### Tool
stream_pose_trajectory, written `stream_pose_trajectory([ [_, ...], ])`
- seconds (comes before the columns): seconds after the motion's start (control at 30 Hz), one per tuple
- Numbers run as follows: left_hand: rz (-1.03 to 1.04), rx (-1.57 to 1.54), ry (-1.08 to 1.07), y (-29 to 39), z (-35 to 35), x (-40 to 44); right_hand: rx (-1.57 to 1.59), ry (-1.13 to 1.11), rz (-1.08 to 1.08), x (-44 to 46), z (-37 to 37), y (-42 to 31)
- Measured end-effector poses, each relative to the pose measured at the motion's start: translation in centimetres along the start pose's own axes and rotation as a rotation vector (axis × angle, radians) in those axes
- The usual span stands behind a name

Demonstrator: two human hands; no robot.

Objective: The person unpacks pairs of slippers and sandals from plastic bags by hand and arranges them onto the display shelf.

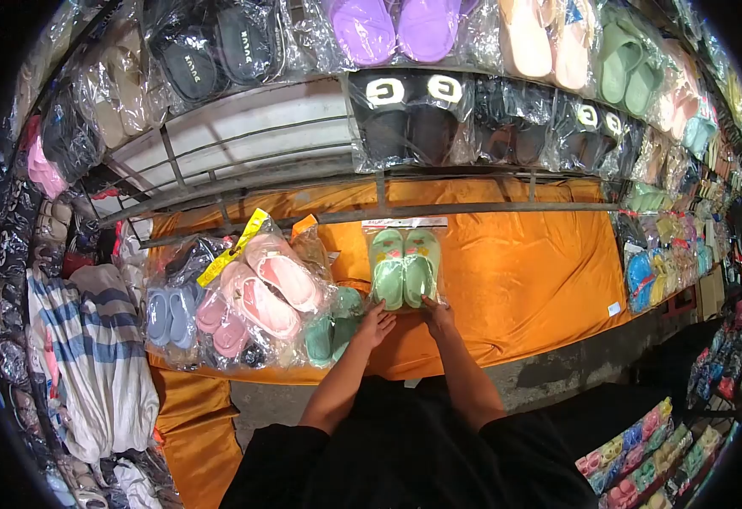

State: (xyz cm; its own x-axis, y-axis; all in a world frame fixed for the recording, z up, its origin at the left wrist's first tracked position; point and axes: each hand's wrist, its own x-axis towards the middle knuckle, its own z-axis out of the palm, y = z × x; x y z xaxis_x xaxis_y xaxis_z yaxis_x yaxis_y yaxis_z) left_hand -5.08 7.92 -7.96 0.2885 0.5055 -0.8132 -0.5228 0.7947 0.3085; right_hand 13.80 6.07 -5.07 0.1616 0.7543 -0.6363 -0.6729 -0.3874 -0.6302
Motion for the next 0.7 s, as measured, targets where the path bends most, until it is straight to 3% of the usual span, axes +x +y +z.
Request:
stream_pose_trajectory([
  [0.2,0.024,-0.03,0.092,0.1,0.3,1.2,0.091,0.143,-0.03,1.3,-0.5,1.2],
  [0.33,-0.018,-0.013,0.031,-1.0,-2.4,4.1,0.108,0.157,0.018,-0.2,-1.2,2.0],
  [0.5,-0.003,0.031,-0.001,-2.6,-3.6,4.2,0.157,0.041,0.044,-2.2,-3.6,3.3],
  [0.63,0.019,0.036,0.054,-3.1,-2.0,1.3,0.167,0.071,0.079,-4.2,-4.2,3.1],
  [0.7,-0.019,-0.025,-0.009,-3.6,-2.4,1.2,0.312,0.003,0.11,-4.2,-5.9,4.0],
])
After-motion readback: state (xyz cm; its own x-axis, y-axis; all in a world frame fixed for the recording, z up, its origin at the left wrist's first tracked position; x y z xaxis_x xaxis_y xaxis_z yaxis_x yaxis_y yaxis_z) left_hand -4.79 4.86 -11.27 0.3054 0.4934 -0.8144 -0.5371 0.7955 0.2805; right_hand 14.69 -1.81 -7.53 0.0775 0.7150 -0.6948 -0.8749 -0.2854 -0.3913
